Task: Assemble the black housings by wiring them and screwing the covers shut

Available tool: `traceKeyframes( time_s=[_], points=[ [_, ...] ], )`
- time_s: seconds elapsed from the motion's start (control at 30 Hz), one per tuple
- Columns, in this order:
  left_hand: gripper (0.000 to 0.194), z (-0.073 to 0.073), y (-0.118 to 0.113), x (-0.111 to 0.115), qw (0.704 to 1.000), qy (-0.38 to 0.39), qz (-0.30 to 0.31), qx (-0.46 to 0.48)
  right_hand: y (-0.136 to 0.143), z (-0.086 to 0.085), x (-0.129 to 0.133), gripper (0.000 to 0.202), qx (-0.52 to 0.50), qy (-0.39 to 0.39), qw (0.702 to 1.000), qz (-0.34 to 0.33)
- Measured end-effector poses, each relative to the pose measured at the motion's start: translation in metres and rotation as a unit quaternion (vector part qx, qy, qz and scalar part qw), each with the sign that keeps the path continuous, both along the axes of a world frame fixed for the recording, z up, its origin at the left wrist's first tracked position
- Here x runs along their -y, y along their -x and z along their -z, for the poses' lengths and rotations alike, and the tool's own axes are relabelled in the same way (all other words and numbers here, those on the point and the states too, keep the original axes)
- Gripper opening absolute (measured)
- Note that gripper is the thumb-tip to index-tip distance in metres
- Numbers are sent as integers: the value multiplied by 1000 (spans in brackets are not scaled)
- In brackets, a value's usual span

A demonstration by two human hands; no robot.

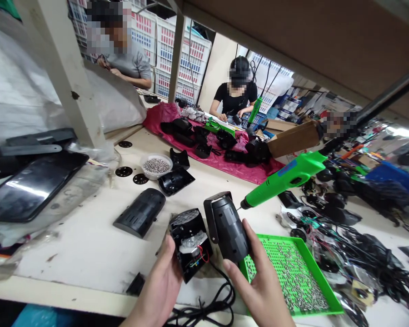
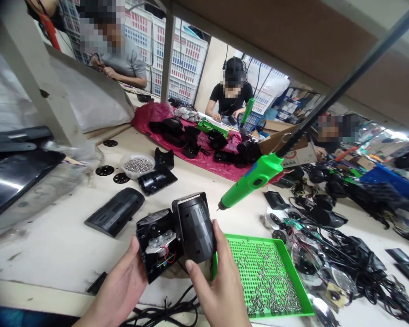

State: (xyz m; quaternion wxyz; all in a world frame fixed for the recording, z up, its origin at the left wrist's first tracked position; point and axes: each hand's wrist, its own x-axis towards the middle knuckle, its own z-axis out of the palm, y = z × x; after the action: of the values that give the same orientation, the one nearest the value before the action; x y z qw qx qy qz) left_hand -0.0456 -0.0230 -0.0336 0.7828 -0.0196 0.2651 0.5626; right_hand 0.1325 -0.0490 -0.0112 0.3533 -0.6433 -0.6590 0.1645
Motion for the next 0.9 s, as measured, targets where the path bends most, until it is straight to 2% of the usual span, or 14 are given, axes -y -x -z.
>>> traceKeyframes(
  time_s=[0.1, 0.23, 0.37, 0.7, 0.9],
  points=[
    [58, -2, 0, -1, 1000, 9, 3, 9, -3, 3, 0, 71, 16, 3, 1000, -16],
    [54, -5, 2, -1, 999, 35, 12, 14, -1, 3, 1, 69, 8, 0, 1000, 2],
    [51, -6, 2, -1, 999, 44, 8, 5, 0, 4, -1, 70, 18, 2, 1000, -8],
    [38, 0, 7, -3, 997, 69, 14, 25, -4, 9, -1, 70, 52, -4, 999, -13],
    [34, -5, 9, -4, 994, 105, 8, 24, -5, 9, -1, 68, 56, -14, 998, -8]
  ],
)
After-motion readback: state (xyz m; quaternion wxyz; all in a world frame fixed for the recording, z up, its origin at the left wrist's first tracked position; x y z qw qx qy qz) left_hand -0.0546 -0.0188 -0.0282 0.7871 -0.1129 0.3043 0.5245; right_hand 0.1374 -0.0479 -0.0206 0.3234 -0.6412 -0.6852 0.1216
